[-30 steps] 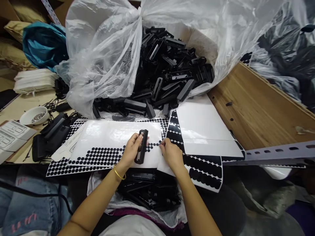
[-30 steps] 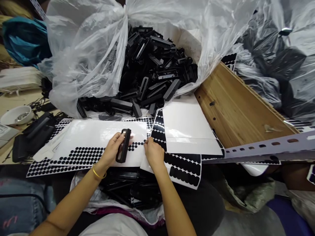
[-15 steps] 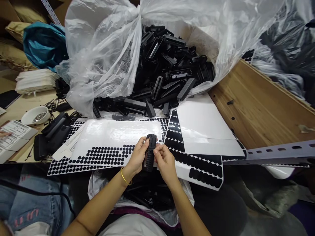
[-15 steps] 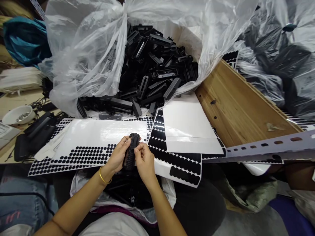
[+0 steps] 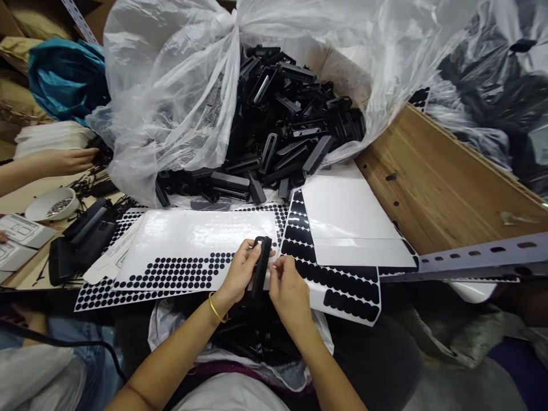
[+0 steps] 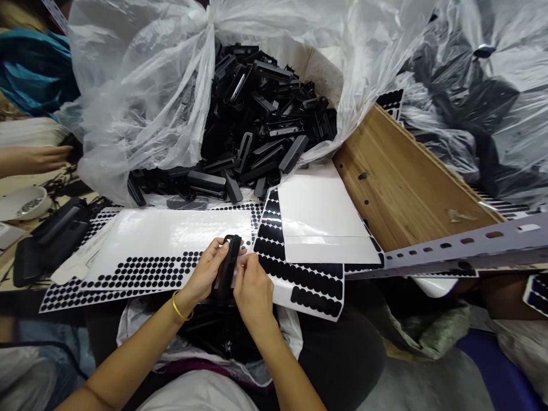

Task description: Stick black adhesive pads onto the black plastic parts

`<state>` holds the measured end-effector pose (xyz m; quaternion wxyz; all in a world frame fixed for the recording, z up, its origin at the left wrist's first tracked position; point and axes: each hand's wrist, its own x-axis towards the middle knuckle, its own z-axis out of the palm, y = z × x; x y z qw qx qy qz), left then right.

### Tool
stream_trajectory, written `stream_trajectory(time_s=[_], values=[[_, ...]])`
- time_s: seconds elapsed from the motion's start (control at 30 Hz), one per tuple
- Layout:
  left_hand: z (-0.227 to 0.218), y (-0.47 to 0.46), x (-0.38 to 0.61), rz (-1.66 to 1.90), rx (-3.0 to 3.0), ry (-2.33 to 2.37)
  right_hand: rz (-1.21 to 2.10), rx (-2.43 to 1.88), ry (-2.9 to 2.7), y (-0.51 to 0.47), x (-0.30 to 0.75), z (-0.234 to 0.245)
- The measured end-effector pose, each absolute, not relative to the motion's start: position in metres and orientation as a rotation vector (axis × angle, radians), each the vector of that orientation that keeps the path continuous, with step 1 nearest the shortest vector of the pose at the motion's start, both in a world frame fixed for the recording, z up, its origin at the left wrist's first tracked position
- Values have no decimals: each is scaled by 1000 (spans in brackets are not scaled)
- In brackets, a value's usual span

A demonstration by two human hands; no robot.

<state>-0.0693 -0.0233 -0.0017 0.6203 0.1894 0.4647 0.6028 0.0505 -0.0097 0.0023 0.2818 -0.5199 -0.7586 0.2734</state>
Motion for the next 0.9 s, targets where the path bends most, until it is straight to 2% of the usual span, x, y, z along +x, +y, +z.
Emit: stream_trajectory(time_s=[0.23,0.43,0.73,0.9], values=[[-10,-24,-63,1172,369,926,323,-1576,-2041,-16,141,7],[-15,-20,-59,1144,385,928,177,-1498,-2296,-15,136,5],[-15,-16,-66,1127,384,903,450,-1356,-2392,-10,111,14],[-10,-18,-65,1114,383,884,990,-1282,-2067,-4,90,16]])
